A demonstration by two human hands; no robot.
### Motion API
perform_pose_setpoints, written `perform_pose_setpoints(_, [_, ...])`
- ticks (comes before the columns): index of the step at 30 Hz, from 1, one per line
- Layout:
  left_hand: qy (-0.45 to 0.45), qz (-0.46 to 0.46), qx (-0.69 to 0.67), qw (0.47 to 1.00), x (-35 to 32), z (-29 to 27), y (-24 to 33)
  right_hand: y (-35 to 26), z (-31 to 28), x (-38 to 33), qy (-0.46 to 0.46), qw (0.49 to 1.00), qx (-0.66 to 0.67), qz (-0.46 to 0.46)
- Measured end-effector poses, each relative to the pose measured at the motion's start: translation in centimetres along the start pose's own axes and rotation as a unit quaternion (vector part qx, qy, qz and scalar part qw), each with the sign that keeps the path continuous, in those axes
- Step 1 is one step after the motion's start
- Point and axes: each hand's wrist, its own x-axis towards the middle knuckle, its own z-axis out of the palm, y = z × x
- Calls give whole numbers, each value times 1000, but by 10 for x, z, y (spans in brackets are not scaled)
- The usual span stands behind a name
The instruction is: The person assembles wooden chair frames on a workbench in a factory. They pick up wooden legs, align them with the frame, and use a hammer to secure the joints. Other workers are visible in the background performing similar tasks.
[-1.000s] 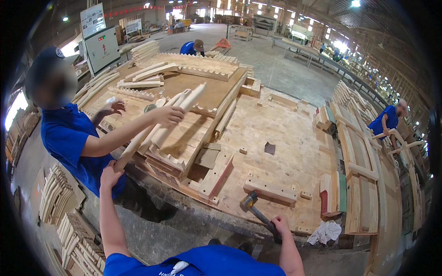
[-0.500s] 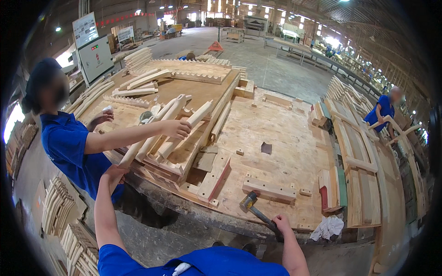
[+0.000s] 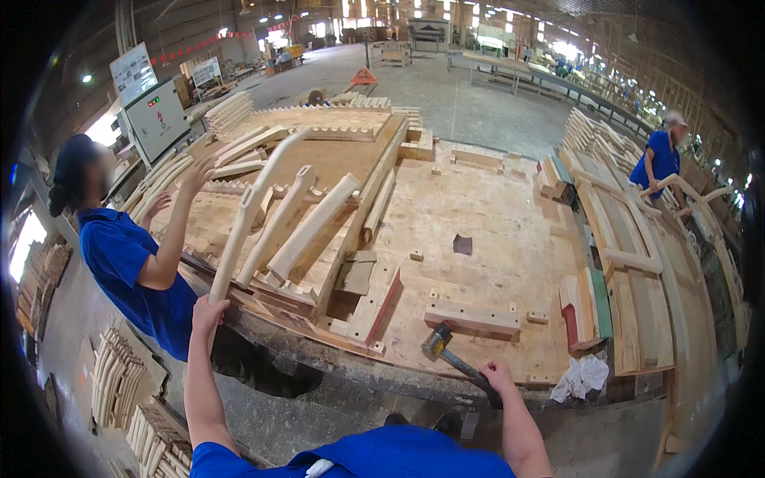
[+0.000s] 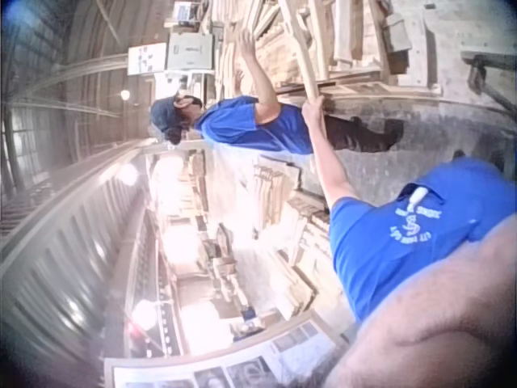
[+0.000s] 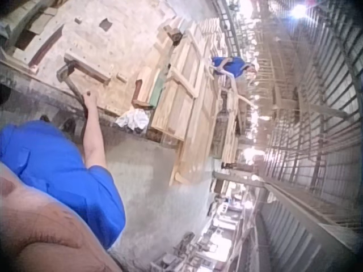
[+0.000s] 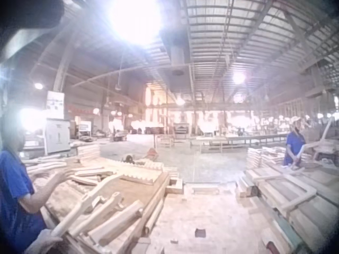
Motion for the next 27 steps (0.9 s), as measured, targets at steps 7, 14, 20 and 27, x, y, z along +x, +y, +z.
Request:
perform_pose_setpoints(7, [-124, 54, -219, 966, -50, 25, 41, 4, 1, 2, 1, 999, 14, -36])
perform_pose_setpoints(14, [-183, 41, -179, 966, -147, 134, 99, 0, -3, -5, -1, 997, 70, -31])
perform_pose_setpoints(20, [-148, 132, 8, 980, -197, 221, 70, 13, -2, -2, 2, 995, 84, -58])
perform_pose_setpoints(27, [-170, 106, 145, 969, -228, 272, 62, 4, -7, -5, -49, 993, 91, -58])
